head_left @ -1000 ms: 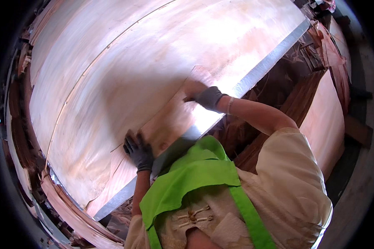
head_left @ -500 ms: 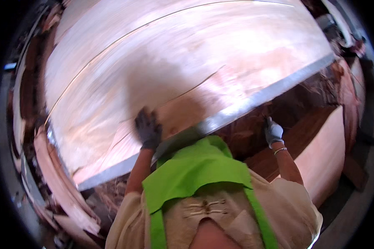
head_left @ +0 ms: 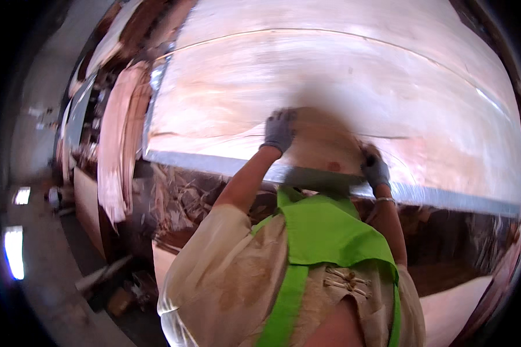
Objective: The person processes large sheets of wood veneer by hand and using a tool. They lift a sheet from a stack, place it on a metal work surface, use a tool to trim or apply material to the edges, and then move the processed sheet onto another stack.
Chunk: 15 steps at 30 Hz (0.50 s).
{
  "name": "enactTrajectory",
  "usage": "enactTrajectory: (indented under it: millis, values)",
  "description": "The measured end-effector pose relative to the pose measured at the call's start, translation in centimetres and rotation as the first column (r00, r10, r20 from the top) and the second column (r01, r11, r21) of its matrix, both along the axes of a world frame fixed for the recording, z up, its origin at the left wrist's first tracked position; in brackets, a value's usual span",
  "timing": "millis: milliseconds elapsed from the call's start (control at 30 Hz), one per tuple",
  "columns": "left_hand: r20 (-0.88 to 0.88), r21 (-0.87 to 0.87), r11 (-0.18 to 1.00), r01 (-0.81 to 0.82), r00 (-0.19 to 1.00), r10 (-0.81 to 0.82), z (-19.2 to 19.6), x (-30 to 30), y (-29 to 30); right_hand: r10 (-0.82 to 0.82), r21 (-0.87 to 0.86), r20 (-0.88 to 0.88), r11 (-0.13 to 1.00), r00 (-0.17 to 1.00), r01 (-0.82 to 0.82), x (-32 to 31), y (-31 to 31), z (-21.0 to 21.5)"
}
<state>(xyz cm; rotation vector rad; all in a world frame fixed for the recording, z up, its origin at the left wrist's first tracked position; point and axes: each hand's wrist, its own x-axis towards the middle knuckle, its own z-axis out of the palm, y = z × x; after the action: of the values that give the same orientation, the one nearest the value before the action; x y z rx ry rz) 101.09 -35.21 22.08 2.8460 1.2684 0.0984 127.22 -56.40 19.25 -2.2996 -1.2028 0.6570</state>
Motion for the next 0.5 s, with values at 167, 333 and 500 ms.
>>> enactTrajectory:
  millis: [167, 333, 500]
  values:
    - [-0.003, 0.047, 0.997, 0.06, 0.998, -0.06, 0.3, -0.6, 1.2, 0.011, -0.042, -0.053, 0.999, 0.999, -0.013, 0.7, -0.4, -0.8]
    - [0.061, 0.339, 0.94, 0.034, 0.996, -0.059, 2.8, -2.4, 3.8, 0.014, -0.045, -0.016, 0.999, 1.0, -0.015, 0.1, -0.2, -0.7]
    - [0.101, 0.555, 0.746, -0.367, 0.92, 0.378, 8.9, -10.1, 10.4, 0.016, -0.082, 0.002, 0.996, 1.0, -0.016, 0.1, -0.7, -0.3]
